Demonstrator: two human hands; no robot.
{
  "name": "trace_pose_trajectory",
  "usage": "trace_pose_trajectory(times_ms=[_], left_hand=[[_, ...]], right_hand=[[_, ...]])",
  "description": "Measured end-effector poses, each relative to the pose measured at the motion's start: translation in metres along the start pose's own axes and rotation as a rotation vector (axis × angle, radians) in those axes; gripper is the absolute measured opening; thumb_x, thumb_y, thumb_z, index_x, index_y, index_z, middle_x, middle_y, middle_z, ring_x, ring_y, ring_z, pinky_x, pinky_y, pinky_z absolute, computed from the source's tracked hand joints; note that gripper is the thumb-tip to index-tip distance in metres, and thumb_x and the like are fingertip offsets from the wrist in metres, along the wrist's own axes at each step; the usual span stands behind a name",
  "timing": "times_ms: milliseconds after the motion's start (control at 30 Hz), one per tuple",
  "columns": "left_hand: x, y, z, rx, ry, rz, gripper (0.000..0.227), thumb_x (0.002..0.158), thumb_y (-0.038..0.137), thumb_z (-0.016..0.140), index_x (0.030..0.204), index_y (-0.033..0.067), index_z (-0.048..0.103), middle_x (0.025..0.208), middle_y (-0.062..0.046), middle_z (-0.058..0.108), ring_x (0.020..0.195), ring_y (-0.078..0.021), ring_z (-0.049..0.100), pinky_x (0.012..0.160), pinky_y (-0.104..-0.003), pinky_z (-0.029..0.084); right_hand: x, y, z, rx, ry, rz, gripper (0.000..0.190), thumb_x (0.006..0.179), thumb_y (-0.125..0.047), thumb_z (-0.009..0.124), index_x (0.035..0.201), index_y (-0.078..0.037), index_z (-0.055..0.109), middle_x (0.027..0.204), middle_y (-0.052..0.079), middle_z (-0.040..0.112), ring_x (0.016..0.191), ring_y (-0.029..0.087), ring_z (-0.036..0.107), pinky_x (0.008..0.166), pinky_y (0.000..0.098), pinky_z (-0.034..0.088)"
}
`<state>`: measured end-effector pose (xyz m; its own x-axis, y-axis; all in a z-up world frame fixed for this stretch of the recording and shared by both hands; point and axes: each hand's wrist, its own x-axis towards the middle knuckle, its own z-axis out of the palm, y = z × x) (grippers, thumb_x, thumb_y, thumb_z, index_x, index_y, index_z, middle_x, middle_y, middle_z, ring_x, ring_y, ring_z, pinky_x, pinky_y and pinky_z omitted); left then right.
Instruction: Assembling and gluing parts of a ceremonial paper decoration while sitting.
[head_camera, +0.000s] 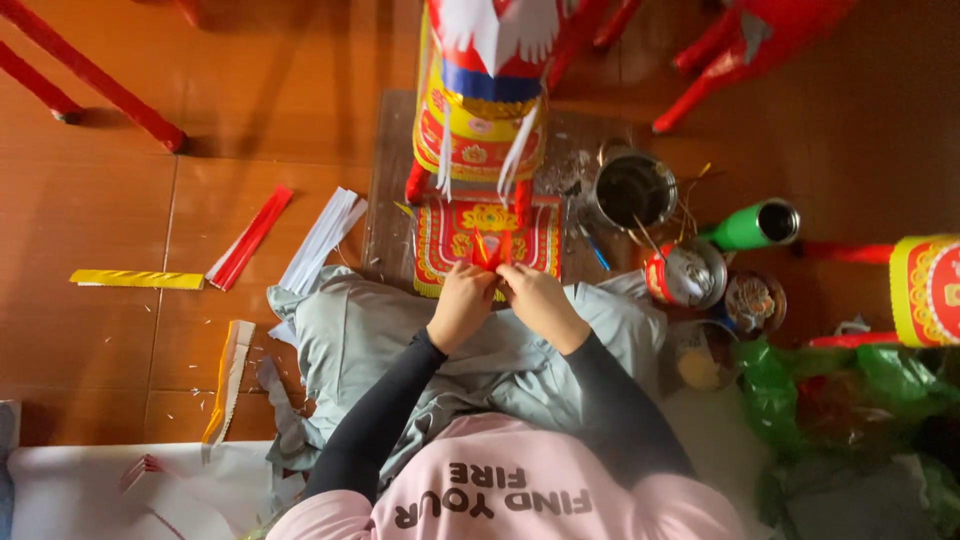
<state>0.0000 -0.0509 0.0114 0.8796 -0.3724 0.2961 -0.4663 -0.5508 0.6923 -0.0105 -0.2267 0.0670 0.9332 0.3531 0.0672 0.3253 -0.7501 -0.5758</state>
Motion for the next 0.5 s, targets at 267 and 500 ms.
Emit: trace_pose_trajectory(times_ms=[267,500], left_hand=[[0.007,-0.031,-0.083,-0.042,0.108,0.018,0.044,0.082,-0.003,0.064,0.125,0.0077,0.071,0.085,-0.012,0.067,0.079,-0.0332,0.061,0.073,-0.045,0.047],[0.109,0.050,-0.273,0.161,0.626,0.172,0.048,0.095,-0.006,0.072,0.140,0.0084,0.063,0.108,-0.015,0.070,0.089,-0.0279,0.066,0.079,-0.041,0.055]], right_hand=[[0.031,0.019,-0.105,-0.128,0.083,0.264,0.024,0.085,-0.027,0.079,0.096,-0.007,0.073,0.087,0.015,0.072,0.079,0.035,0.071,0.067,0.0456,0.054],[0.084,-0.062,-0.280,-0.165,0.570,-0.292,0.010,0.103,-0.002,0.071,0.100,0.004,0.065,0.093,0.018,0.068,0.082,0.032,0.066,0.076,0.0397,0.051]])
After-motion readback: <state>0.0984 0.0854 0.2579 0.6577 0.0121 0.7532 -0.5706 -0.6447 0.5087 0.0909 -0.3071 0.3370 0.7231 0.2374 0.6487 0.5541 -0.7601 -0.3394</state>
